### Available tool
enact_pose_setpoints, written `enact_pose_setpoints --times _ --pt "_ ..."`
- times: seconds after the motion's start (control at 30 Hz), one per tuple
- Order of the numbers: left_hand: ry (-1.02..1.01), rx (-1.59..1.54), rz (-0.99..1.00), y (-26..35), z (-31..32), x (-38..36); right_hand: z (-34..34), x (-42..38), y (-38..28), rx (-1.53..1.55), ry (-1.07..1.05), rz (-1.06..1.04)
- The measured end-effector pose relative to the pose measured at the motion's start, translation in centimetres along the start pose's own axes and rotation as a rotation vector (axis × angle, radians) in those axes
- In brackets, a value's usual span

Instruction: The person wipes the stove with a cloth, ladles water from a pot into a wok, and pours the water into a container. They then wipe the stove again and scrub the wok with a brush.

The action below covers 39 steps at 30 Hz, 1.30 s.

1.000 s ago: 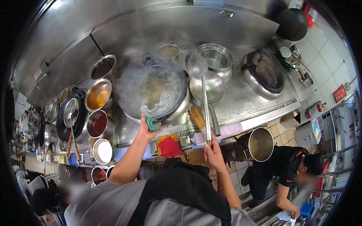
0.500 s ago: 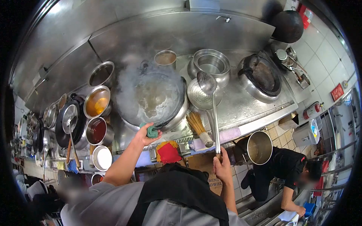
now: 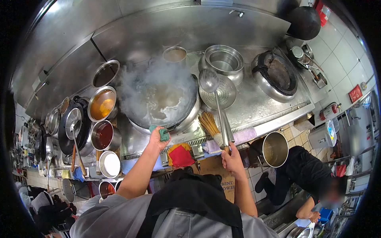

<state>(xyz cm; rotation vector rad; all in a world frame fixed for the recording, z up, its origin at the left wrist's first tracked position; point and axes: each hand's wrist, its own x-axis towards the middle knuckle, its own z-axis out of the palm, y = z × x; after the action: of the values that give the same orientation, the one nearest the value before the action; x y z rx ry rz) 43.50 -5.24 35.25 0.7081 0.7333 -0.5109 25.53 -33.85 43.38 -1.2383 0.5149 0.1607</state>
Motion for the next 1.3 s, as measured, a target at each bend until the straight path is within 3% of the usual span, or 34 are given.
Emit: enact_pose_setpoints --times 0.03,0.17,0.37,0.53,0.63,0.7,0.77,0.83,0.9,0.97,1.1,1.17,1.3 --pt "-0.028 0.014 0.001 0.2 0.0 0.0 0.3 0.1 0.0 -0.218 0.078 -0.021" --pt "0.017 0.054 -0.006 0.4 1.1 -1.7 -0.6 -1.6 -0.2 -0.254 0.071 -0.030" --pt "-0.105 0.077 -0.304 2.5 1.9 -5.4 -1.8 -3.3 -1.4 -0.323 0.043 -0.140" --pt "-0.012 0.124 -0.295 2.2 1.2 -2.8 -1.4 -4.5 -2.0 -0.354 0.079 -0.214" --pt "-0.057 0.123 -0.275 2.2 0.9 -1.4 -0.9 -4.9 -1.7 -0.268 0.013 -0.153" --pt "0.024 0.100 -0.203 2.0 1.2 -1.3 -1.5 -5.0 -1.4 0.371 -0.172 -0.002" --pt "0.093 0.028 -0.131 1.3 0.1 0.5 -1.8 -3.4 0.7 0.508 -0.222 0.041" --pt "0.060 -0.047 -0.106 0.7 0.3 0.8 -1.5 -1.5 1.2 -0.258 0.069 -0.049" --pt "0.042 -0.063 -0.080 0.3 -0.3 1.2 -0.8 -0.8 -1.2 -0.197 0.085 0.021" --pt "0.004 -0.081 -0.050 0.2 0.1 -0.1 -0.6 1.2 -2.1 -0.381 0.094 -0.071" --pt "-0.009 -0.017 0.035 -0.3 -0.4 -0.5 3.9 4.5 -10.4 -0.729 -0.017 -0.215" --pt "-0.012 0.008 0.069 -0.3 -0.8 -0.2 5.0 9.2 -11.9 -0.834 -0.087 -0.424" --pt "0.035 -0.021 0.090 -0.5 -0.2 -0.8 9.6 15.7 -16.8 -1.072 -0.168 -0.469"
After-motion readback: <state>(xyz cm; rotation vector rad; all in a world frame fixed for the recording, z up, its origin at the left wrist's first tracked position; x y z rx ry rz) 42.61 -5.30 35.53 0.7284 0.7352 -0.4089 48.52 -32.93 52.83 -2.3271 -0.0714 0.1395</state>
